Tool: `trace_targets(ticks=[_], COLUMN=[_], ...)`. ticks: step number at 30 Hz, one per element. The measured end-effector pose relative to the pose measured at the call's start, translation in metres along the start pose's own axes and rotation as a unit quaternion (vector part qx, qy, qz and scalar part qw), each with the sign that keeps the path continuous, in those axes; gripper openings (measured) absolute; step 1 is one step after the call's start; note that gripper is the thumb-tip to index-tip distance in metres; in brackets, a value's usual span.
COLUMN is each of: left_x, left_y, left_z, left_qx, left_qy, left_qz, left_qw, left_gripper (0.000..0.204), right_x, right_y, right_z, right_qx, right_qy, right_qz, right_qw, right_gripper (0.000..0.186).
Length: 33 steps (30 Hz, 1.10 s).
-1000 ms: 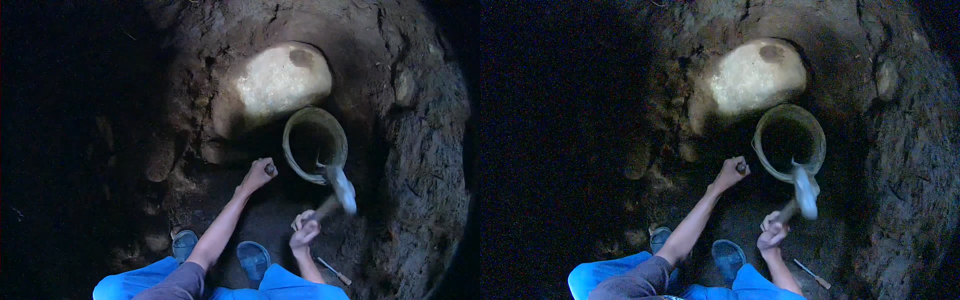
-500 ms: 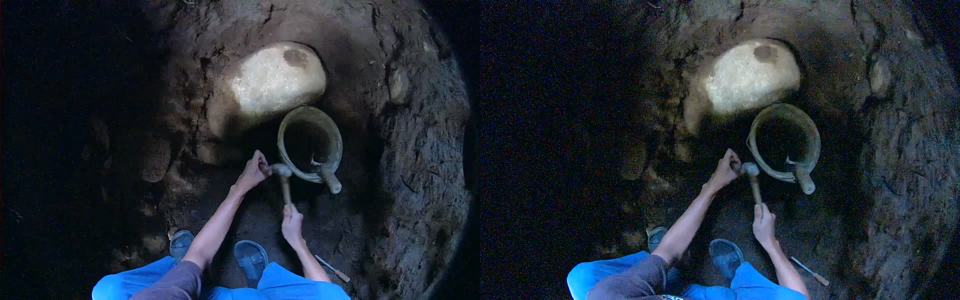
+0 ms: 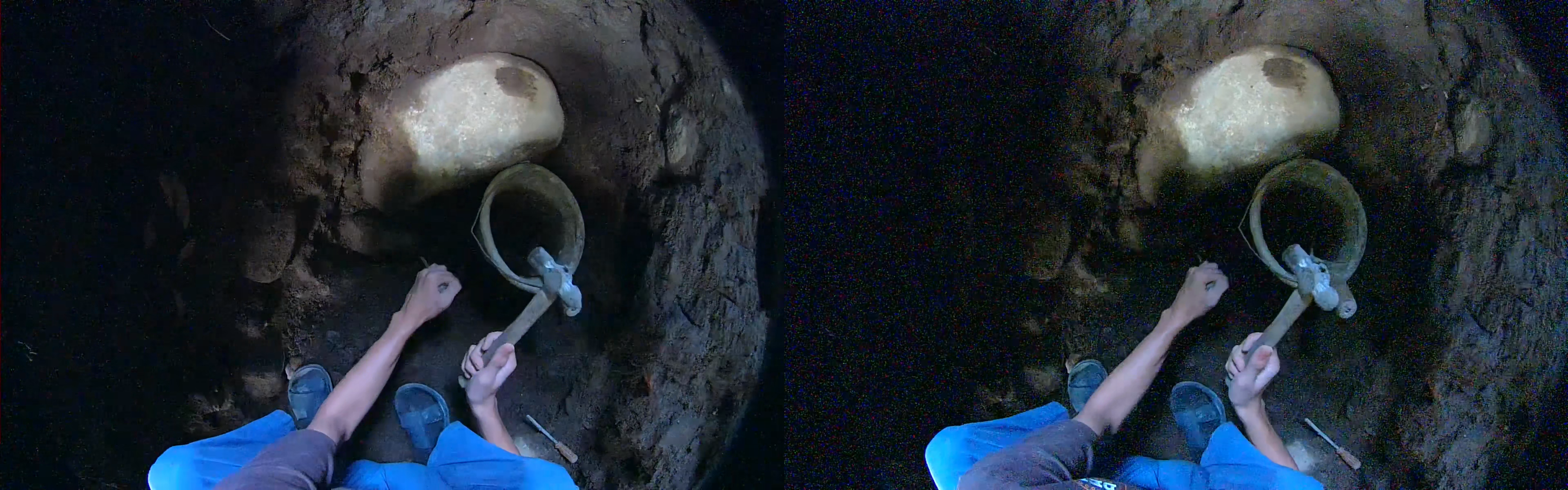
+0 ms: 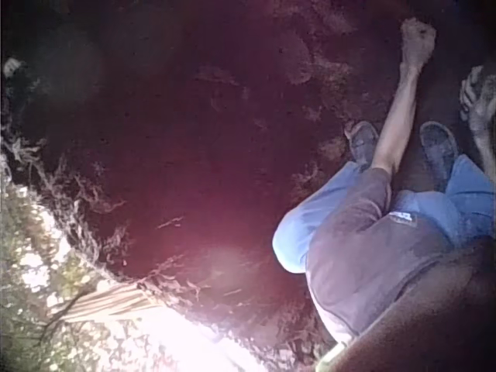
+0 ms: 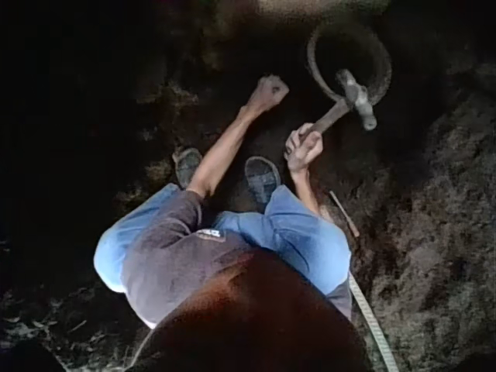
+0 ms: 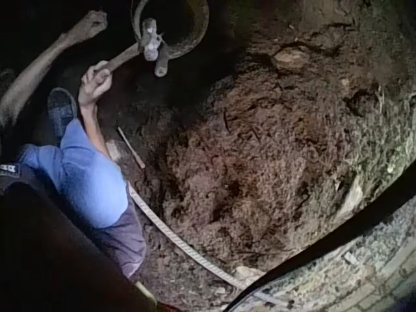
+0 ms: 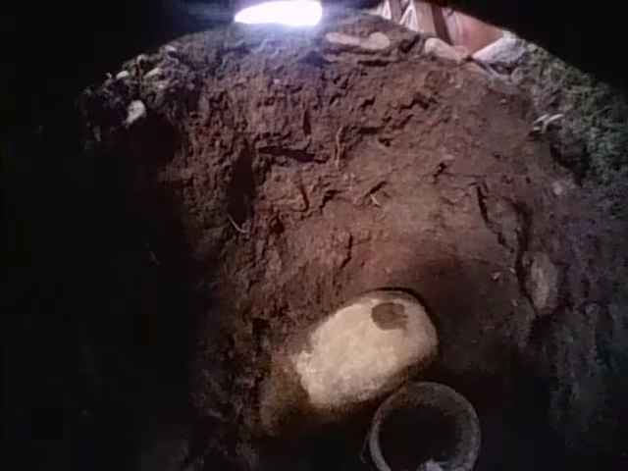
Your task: The person uses a hammer and a chisel to chip away at a large rock embedded in a dirt bank, periodically clearing loose debris with their hands and a small hand shovel.
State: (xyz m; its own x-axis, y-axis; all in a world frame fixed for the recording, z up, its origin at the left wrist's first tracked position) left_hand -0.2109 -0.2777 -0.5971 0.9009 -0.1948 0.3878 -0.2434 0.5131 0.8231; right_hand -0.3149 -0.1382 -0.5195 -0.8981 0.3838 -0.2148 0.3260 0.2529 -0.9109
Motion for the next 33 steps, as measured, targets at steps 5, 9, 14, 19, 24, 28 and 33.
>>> trace_targets(ticks=[5,9,14,19,24,28,33], left_x=[0.023,0.018,-0.002,-0.017,0.018,0.022,0.006], left_y=[0.010,0.007,-0.010,-0.022,0.002,0.010,0.005], left_z=[-0.039,-0.043,0.002,0.053,-0.039,-0.034,-0.013], left_qx=[-0.097,-0.097,0.055,0.182,-0.073,-0.098,-0.027], left_qy=[-0.010,-0.029,0.007,0.031,0.074,-0.022,0.013], left_qz=[-0.021,-0.038,0.013,0.000,-0.071,-0.049,-0.028], left_qw=[0.995,0.994,0.998,0.983,0.992,0.994,0.999], left_gripper=[0.013,0.015,0.020,0.026,0.022,0.020,0.015], right_x=[0.008,0.012,0.010,0.014,0.023,0.020,0.027], right_y=[0.016,0.018,0.020,0.019,0.017,0.016,0.016], right_z=[-0.007,-0.010,-0.002,-0.003,-0.008,-0.003,0.000], right_qx=[-0.047,-0.059,-0.086,-0.095,-0.073,-0.082,-0.075], right_qy=[0.006,0.005,0.023,0.026,0.027,0.032,0.035], right_qz=[0.032,0.029,0.035,0.045,0.053,0.085,0.054], right_qw=[0.998,0.998,0.995,0.994,0.996,0.993,0.995], right_gripper=[0.051,0.050,0.050,0.048,0.045,0.044,0.046])
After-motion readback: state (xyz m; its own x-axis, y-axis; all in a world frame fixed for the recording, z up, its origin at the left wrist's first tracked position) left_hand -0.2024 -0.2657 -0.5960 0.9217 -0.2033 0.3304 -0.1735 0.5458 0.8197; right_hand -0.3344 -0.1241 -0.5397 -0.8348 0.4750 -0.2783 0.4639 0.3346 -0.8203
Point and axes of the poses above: each hand's wrist, its own z-axis towards the middle knuckle, its own x-axis out of the back of the hand, y = z × x, the point moved 9 cm from there along z, towards the middle knuckle, and after that the axes turned 13 degrees about -x, right-handed, at the moved point
